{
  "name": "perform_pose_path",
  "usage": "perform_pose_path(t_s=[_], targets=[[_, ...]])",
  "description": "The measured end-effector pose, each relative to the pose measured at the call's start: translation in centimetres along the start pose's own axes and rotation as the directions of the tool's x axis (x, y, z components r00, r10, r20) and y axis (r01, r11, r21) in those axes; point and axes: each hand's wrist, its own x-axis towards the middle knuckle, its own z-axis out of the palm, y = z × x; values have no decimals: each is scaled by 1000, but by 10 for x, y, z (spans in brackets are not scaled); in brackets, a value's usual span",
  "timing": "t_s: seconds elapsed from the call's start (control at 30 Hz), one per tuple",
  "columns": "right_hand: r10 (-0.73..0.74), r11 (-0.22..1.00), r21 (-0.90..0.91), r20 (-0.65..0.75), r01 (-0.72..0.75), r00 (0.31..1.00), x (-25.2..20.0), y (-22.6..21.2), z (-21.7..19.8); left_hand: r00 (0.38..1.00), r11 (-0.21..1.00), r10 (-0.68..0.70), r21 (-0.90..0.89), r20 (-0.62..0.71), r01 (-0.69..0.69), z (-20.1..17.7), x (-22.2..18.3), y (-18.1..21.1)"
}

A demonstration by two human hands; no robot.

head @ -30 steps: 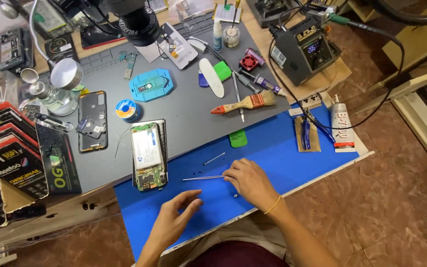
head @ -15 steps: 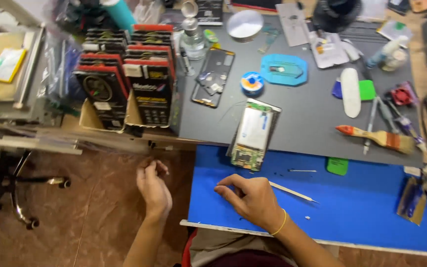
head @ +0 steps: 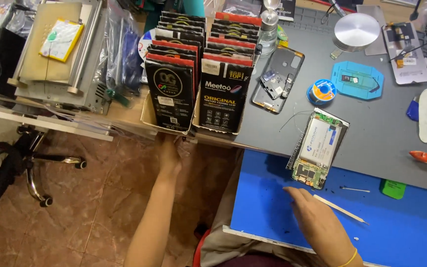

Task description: A person is performing delicate repair work on a smartphone motherboard using a soldering iron and tweezers on a specialized workbench.

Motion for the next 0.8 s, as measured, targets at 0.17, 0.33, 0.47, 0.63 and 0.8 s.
perform_pose_path(t_s=[0.17, 0.33, 0.47, 0.63, 0.8], targets=[[-72, 930, -366, -245, -24, 967, 4, 2, 12, 996, 996, 3, 91, -88, 5, -6, 30, -8], [-6, 1000, -21, -218, 2, 976, 2, -49, -10, 995, 999, -39, -34, 87, 42, -37, 69, -29], [-91, 996, 3, -241, 94, 966, 15, -107, -36, 987, 973, -160, 162, -32, 163, -39, 25, 2], [-390, 909, -30, -412, 416, 823, 47, -153, -39, 960, 852, -270, 481, 69, 205, -114, -12, 17], [-434, 891, -11, -318, 455, 843, 79, -166, 8, 804, 36, -555, 972, 213, -233, -151, -79, 117]])
